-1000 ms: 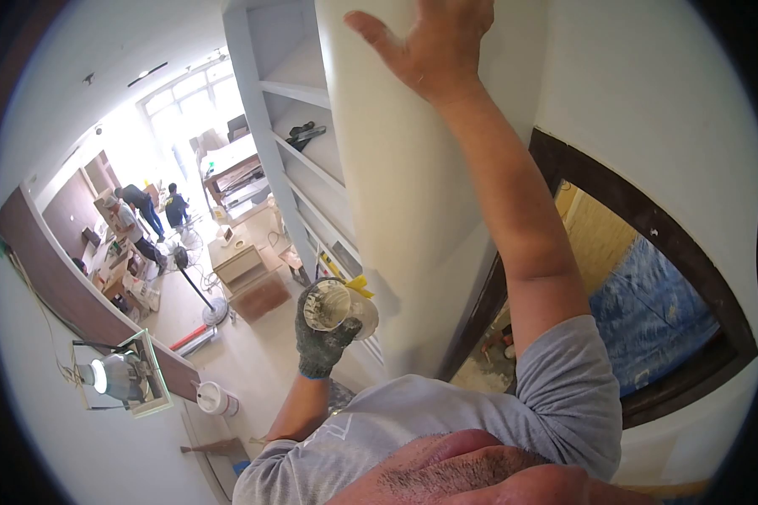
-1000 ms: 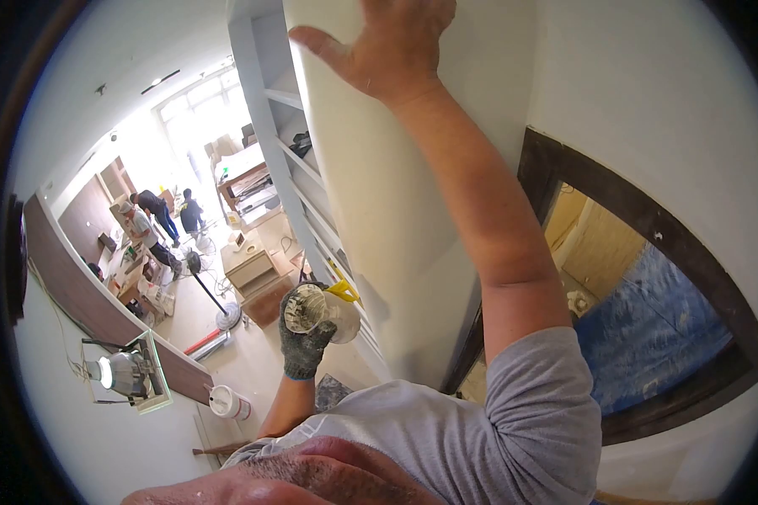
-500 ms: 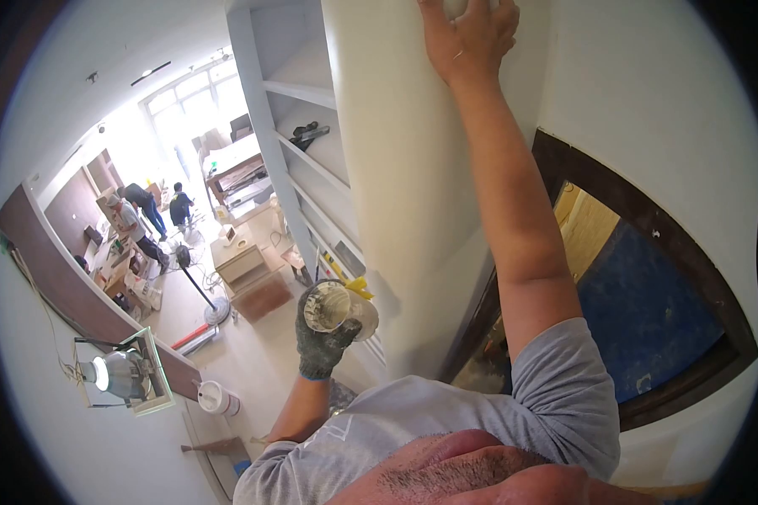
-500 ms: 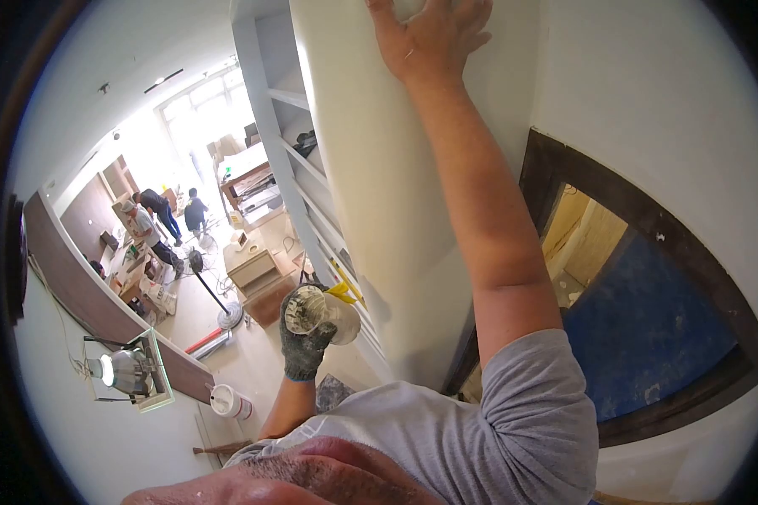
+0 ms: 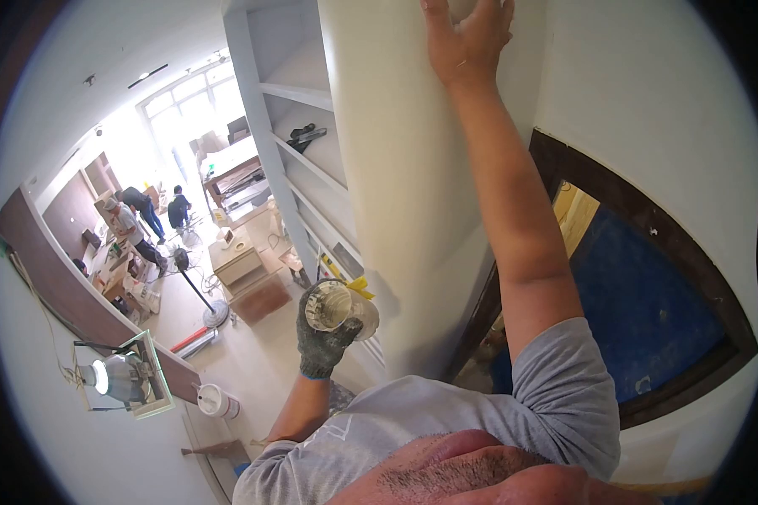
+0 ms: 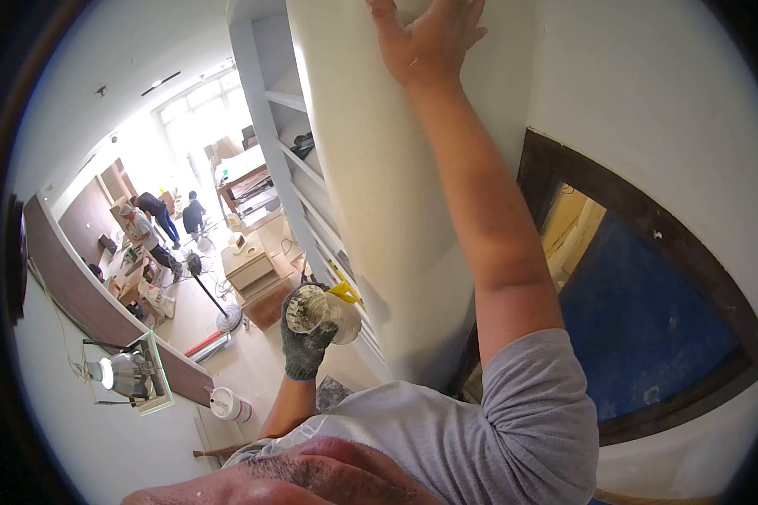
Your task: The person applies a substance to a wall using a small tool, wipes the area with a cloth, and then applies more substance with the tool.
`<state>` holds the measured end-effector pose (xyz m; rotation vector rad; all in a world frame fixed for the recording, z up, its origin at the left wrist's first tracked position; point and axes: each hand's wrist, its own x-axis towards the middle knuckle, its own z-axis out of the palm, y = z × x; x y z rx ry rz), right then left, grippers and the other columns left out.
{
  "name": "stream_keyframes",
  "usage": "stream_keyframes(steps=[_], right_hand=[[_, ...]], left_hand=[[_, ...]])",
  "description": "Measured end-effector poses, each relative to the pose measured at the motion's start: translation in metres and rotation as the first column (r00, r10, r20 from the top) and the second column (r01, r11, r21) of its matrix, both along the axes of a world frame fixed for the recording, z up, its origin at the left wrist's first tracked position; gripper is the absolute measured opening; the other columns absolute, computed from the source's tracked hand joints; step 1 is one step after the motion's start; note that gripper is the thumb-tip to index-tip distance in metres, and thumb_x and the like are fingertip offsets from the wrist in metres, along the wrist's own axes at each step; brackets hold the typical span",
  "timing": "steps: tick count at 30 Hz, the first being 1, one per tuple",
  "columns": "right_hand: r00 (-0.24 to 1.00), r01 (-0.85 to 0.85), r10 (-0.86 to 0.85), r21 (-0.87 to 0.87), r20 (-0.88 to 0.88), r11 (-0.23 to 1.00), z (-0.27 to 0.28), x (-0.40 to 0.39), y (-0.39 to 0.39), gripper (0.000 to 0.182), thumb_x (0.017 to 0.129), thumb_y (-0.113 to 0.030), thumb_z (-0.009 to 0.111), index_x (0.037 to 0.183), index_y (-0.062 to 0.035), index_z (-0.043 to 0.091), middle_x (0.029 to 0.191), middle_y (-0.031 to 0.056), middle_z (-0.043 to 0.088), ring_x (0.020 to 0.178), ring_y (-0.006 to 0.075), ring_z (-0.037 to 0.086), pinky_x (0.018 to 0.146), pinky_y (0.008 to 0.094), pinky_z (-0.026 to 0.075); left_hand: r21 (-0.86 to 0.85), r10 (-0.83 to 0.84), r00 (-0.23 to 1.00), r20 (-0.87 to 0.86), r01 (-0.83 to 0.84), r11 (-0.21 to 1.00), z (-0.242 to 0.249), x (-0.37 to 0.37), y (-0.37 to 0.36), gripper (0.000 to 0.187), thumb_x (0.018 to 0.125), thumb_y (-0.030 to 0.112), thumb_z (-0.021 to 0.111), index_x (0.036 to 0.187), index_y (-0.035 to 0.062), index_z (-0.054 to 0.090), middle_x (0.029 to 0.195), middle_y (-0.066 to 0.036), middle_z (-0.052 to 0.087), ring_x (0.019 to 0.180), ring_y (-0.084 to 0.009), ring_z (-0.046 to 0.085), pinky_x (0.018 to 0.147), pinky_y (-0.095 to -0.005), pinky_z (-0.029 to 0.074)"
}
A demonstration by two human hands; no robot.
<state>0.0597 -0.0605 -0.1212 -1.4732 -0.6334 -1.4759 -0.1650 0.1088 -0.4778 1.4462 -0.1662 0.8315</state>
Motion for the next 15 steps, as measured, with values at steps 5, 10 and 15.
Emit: stream_keyframes(steps=[5, 10, 15], right_hand=[[0.994, 0.095, -0.099, -0.093, -0.039, 0.991, 0.002, -0.002, -0.001, 0.114, 0.089, -0.071, 0.057, 0.158, 0.0051, 0.009, 0.16, 0.0344, 0.021, 0.15, 0.0527, 0.01, 0.117, 0.0724, 0.005], [0.988, 0.151, -0.151, -0.166, 0.012, 0.974, 0.0, -0.009, -0.002, 0.114, 0.088, -0.071, 0.058, 0.159, 0.0042, 0.01, 0.161, 0.0318, 0.021, 0.15, 0.0532, 0.01, 0.115, 0.0751, 0.004], [0.963, 0.269, -0.258, -0.243, 0.078, 0.932, -0.003, -0.018, 0.006, 0.113, 0.088, -0.074, 0.056, 0.16, -0.0001, 0.01, 0.163, 0.0278, 0.019, 0.15, 0.0529, 0.01, 0.114, 0.0762, 0.003]], left_hand=[[0.002, 0.01, 1.0, -0.001, -0.01, 1.0, 0.004, -0.001, -0.001, 0.078, 0.069, 0.017, 0.093, 0.133, 0.0013, 0.051, 0.127, -0.011, 0.062, 0.116, -0.0221, 0.061, 0.102, -0.0398, 0.05], [-0.001, 0.023, 1.0, -0.015, -0.023, 1.0, 0.002, -0.002, -0.001, 0.079, 0.068, 0.017, 0.093, 0.134, 0.0016, 0.051, 0.127, -0.011, 0.062, 0.115, -0.0221, 0.061, 0.102, -0.0396, 0.05], [0.001, 0.026, 0.999, -0.023, -0.026, 1.0, -0.001, -0.001, 0.0, 0.079, 0.068, 0.017, 0.093, 0.134, 0.0016, 0.051, 0.126, -0.011, 0.062, 0.115, -0.0219, 0.061, 0.102, -0.0393, 0.05]])
